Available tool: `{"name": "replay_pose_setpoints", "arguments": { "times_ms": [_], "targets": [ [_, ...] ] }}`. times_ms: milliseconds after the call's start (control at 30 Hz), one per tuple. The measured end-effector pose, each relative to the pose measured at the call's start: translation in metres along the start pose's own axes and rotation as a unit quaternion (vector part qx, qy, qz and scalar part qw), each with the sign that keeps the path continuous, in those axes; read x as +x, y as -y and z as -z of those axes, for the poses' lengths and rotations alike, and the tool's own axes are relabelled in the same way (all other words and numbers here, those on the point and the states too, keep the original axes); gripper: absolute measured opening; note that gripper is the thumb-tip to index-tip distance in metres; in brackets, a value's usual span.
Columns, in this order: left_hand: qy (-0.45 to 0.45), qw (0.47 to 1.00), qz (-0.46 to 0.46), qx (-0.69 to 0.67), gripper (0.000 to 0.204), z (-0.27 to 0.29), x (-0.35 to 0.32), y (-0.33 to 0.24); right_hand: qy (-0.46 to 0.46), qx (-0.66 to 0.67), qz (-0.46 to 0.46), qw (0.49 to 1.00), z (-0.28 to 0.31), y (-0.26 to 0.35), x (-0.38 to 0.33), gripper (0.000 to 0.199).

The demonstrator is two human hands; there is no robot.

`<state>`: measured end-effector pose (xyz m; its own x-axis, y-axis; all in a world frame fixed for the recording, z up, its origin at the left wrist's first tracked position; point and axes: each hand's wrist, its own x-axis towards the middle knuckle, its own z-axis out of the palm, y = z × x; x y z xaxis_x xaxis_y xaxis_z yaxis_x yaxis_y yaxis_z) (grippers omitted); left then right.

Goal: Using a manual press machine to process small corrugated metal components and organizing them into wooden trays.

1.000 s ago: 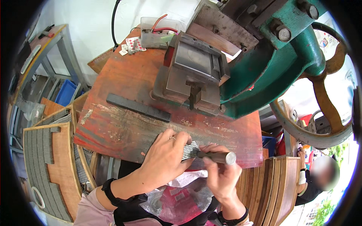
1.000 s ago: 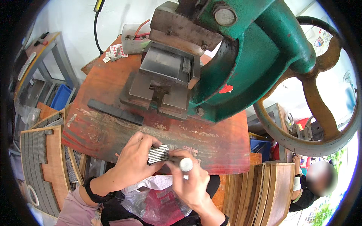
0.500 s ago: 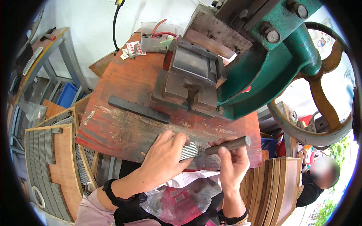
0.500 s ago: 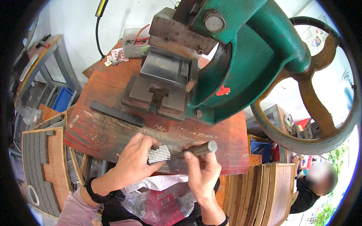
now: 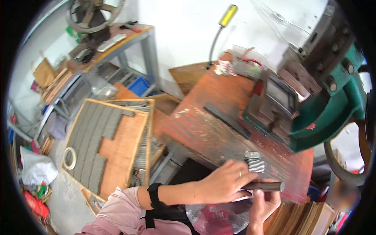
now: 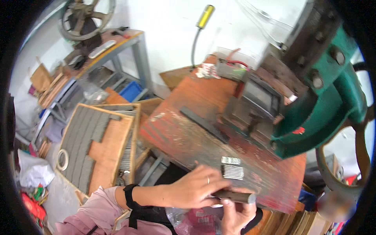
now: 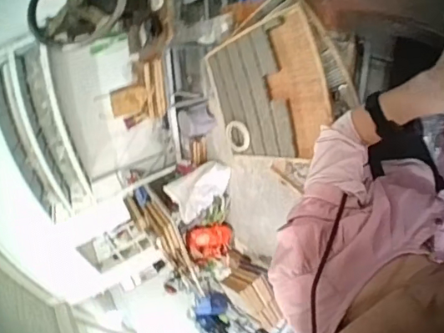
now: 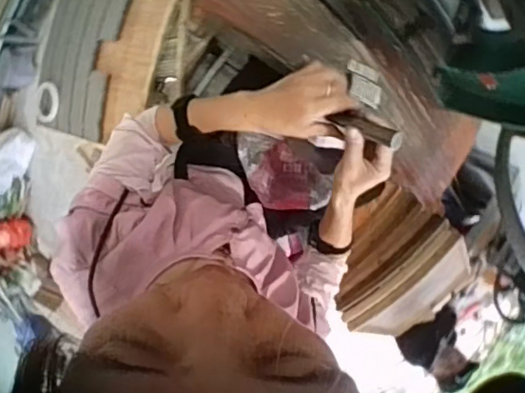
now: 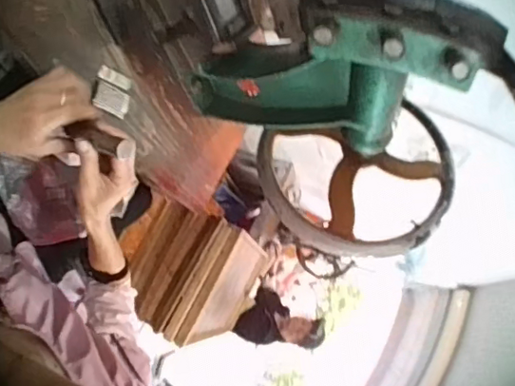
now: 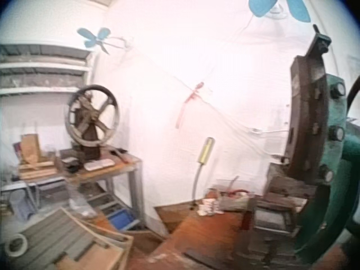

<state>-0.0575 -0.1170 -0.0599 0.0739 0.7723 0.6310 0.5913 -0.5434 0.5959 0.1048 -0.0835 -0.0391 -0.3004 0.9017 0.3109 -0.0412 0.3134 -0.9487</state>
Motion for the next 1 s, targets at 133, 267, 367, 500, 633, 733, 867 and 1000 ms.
{"name": "replay_pose_setpoints", "arguments": {
  "times_ms": [133, 267, 367, 500, 633, 733, 867, 1000],
  "targets": [
    [-0.048, 0.997, 0.065, 0.009, 0.051, 0.025, -0.068, -0.015, 0.166, -0.127, 0.048, 0.977, -0.034, -0.001, -0.016, 0.028],
    [-0.018, 0.947, 0.294, 0.125, 0.031, 0.066, -0.152, -0.016, 0.237, -0.264, 0.172, 0.919, -0.033, 0.008, 0.006, 0.037],
    [-0.221, 0.772, 0.595, 0.034, 0.019, 0.115, -0.205, -0.04, 0.201, -0.309, 0.203, 0.907, -0.005, 0.016, 0.036, 0.048],
    [-0.138, 0.721, 0.605, 0.308, 0.021, 0.165, -0.256, -0.017, 0.332, -0.307, 0.107, 0.885, 0.03, 0.014, 0.085, 0.066],
    [-0.045, 0.695, 0.563, 0.445, 0.024, 0.154, -0.271, 0.014, 0.373, -0.348, 0.098, 0.855, 0.043, 0.003, 0.099, 0.068],
    [0.025, 0.65, 0.594, 0.473, 0.028, 0.147, -0.24, -0.009, 0.393, -0.328, 0.075, 0.856, 0.037, -0.005, 0.101, 0.065],
    [-0.12, 0.864, 0.366, 0.323, 0.034, 0.124, -0.129, -0.031, 0.372, -0.317, 0.063, 0.87, 0.039, -0.005, 0.103, 0.064],
    [-0.041, 0.977, 0.142, 0.151, 0.048, 0.055, -0.028, -0.011, 0.334, -0.294, 0.036, 0.895, 0.046, -0.005, 0.099, 0.062]
  ]
}}
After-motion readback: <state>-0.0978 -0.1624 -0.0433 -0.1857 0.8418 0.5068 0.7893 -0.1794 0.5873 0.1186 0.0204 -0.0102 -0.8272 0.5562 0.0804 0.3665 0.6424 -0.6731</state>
